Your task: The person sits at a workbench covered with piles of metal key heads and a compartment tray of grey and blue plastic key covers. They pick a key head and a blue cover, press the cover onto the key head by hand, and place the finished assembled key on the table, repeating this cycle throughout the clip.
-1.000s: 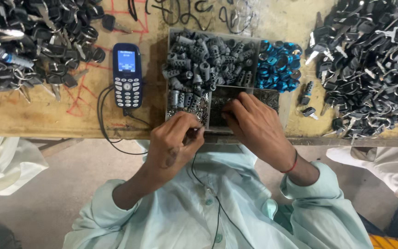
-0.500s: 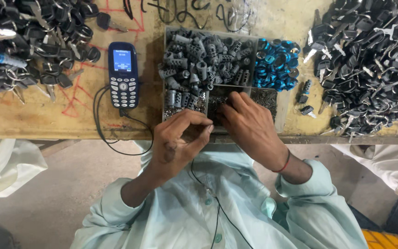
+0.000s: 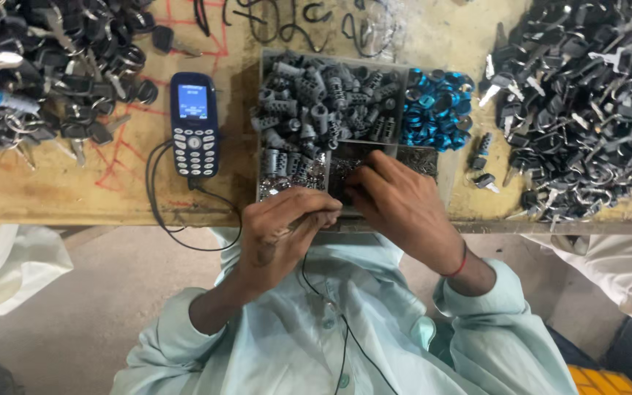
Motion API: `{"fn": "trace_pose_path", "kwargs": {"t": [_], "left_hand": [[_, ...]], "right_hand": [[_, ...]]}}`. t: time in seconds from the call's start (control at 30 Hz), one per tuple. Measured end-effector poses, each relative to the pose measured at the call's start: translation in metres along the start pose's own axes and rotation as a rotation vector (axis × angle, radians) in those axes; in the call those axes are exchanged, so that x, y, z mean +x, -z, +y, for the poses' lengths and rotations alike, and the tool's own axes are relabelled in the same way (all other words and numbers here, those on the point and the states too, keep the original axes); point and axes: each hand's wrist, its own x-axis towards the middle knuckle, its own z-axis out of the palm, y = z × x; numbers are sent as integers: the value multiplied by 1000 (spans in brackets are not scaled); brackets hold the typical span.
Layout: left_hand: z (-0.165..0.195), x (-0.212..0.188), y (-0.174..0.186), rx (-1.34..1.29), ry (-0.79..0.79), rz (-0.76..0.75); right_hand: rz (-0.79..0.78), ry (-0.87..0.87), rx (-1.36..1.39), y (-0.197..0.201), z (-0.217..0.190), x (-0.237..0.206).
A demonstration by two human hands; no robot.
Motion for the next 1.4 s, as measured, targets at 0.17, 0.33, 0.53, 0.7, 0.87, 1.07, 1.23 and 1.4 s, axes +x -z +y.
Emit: {"fn": "trace_pose_path", "kwargs": {"t": [0.17,0.33,0.53,0.7,0.87,1.07,1.23,1.4], "left_hand": [[-4,3,-2,-108,23,2],[-7,11,-19,-188,15,17],[-6,12,-24,-178,10,45],[-3,9,-22,-120,58,121],[-2,9,-17,-47,-2,111],[-5,10,-28,-105,-6,64],[-6,10,-28,-102,11,71],[-7,11,-25,-97,-4,12]], "right_hand": [[59,-34,526,1,16,-13],[41,-98,1076,-22,21,-32],[50,-282,1234,-27,20,-40],[209,-152,683,-20,18,-32],[229,-189,718,-14,16,-32],[90,-293,1073,-14,13,-32],[89,-255,1053,-14,14,-32],[77,-262,952,-13,18,-33]]}}
